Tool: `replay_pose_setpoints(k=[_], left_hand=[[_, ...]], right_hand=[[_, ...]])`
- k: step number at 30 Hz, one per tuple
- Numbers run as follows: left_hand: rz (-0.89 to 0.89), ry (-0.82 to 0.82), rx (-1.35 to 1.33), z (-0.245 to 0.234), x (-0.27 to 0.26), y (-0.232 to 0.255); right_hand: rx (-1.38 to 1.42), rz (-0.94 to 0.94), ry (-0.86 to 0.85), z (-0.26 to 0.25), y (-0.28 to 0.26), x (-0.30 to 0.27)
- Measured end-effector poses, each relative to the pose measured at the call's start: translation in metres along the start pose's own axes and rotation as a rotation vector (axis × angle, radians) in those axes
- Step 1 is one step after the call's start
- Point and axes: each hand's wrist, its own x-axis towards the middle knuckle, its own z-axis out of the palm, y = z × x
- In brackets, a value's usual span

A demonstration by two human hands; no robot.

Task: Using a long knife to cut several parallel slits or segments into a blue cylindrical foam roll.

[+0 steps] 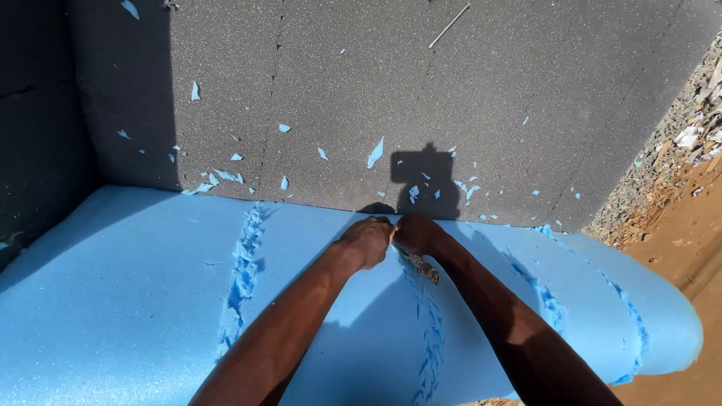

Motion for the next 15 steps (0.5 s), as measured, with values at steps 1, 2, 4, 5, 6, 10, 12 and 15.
replay_pose_setpoints(k=[1, 2, 4, 5, 6, 10, 12, 15], left_hand=[[0.009, -0.019, -0.029, 0.009, 0.014, -0.013], [0.014, -0.042, -0.064, 0.022, 0.025, -0.026], [-0.003, -0.034, -0.034, 0.025, 0.026, -0.034], [-0.019, -0.023, 0.005, 0.027, 0.024, -0.038], [-0.013, -0.028, 0.0, 0.033, 0.027, -0.037], [-0.007, -0.029, 0.086, 0.104, 0.102, -0.098], [-0.028, -0.02, 0.144, 0.11, 0.126, -0.094], [-0.021, -0.02, 0.157, 0.064, 0.078, -0.059]], right_hand=[[-0.07, -0.028, -0.003, 0.009, 0.015, 0.018], [-0.138, -0.057, -0.013, 0.021, 0.029, 0.035], [-0.079, -0.033, -0.044, -0.001, -0.003, 0.02], [-0.021, -0.01, -0.065, -0.012, -0.021, 0.011], [-0.021, -0.001, -0.069, -0.021, -0.028, -0.015], [0.14, 0.119, -0.121, -0.043, -0.04, -0.063], [0.157, 0.148, -0.108, -0.036, -0.036, -0.057], [0.201, 0.131, -0.073, -0.033, -0.052, -0.051]])
